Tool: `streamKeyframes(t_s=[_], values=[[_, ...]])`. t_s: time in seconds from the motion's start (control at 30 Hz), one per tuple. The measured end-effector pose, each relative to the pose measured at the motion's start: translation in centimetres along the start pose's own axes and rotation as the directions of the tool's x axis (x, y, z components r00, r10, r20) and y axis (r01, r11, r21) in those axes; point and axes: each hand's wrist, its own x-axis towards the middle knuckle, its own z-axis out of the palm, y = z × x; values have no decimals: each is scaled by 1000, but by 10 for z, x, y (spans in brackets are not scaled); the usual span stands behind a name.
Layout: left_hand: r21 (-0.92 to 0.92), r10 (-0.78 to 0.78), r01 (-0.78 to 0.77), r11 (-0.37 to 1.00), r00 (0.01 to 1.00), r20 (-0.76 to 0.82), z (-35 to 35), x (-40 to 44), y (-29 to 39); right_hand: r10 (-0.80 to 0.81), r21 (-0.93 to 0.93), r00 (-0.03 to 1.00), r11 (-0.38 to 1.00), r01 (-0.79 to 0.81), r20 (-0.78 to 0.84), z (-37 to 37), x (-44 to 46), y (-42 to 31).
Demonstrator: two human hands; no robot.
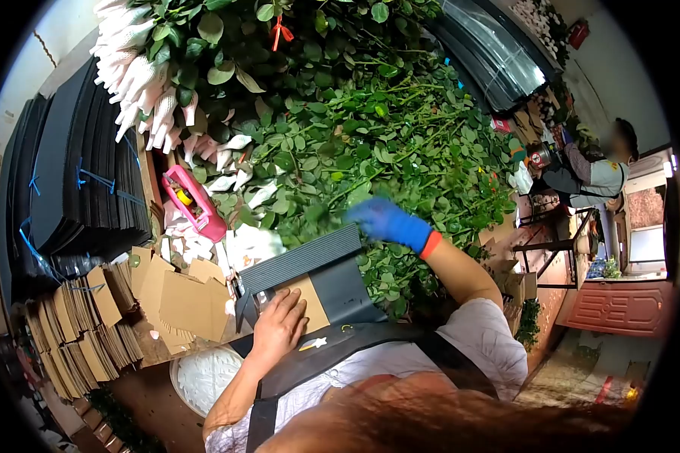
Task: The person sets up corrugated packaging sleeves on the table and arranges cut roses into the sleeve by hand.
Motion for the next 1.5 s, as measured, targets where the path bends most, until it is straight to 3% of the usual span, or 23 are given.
streamKeyframes(t_s=[0.1,0.2,0.27,0.33,0.4,0.43,0.53,0.67,0.7,0.73,0.8,0.9,0.93,1.03,1.1,1.17,1.2,1.27,1.33,1.37,1.4,1.47,1.5], values=[[5,1,-1,1000,1000,9,-2,0,2,118,97,993,988,-119,9,26,-25,8],[0,-8,8,1000,1000,12,-4,0,4,134,80,983,989,-125,-122,-34,6,-11],[0,-15,15,1000,1000,9,-4,0,6,400,347,873,890,-296,-281,-66,38,-6],[3,-13,13,1000,1000,8,-4,1,6,419,102,833,906,-412,-361,-76,73,33],[12,-10,10,1000,1000,5,-3,-1,6,469,-283,863,816,-505,-189,-69,108,65],[10,-9,9,1000,1000,2,-3,-1,5,512,-467,852,731,-498,-108,-60,119,81],[7,-6,6,1000,1000,-4,-2,-1,5,358,-771,908,507,-386,-219,-17,127,122],[6,2,-2,1000,1000,-14,-1,-1,4,477,-574,871,684,-450,-113,-68,128,94],[6,3,-3,1000,1000,-10,-2,-1,4,439,-573,866,656,-492,-240,-76,129,106],[5,6,-6,1000,1000,-8,-2,-1,4,271,-472,837,724,-502,-475,-101,122,90],[-2,12,-12,1000,1000,-11,-2,-1,3,-63,-453,701,803,-387,-710,-147,109,56],[15,20,-20,1000,1000,-15,-2,-2,5,246,-638,917,660,-395,-313,-166,93,26],[13,25,-24,1000,1000,-8,-3,-3,6,123,-594,905,717,-364,-406,-166,84,21],[47,44,-43,998,999,-31,8,-9,2,-231,-557,706,785,-271,-669,-181,51,13],[70,45,-44,997,999,-20,15,-13,-5,-267,-544,646,793,-274,-715,-198,44,-9],[84,56,-56,995,998,-1,13,-12,-3,-99,-216,623,970,-114,-776,-194,33,-23],[84,70,-70,994,998,0,13,-13,-5,88,143,678,989,26,-730,-187,22,-36],[89,78,-78,993,997,0,12,-12,-5,101,262,751,960,98,-653,-181,4,-58],[71,70,-70,995,998,6,9,-14,-5,-138,-225,814,974,9,-564,-176,-17,-83],[-2,35,-35,999,999,20,8,-15,-6,-245,-465,850,885,0,-465,-175,-29,-100],[45,33,-35,998,998,49,4,-15,-7,-292,-687,912,726,14,-290,-175,-42,-124],[-213,-142,165,963,983,117,-2,-16,-3,26,-558,999,829,-34,-23,-152,-76,-127],[-290,-104,126,949,991,90,-7,-12,-3,159,-611,983,789,-71,91,-140,-94,-126]])
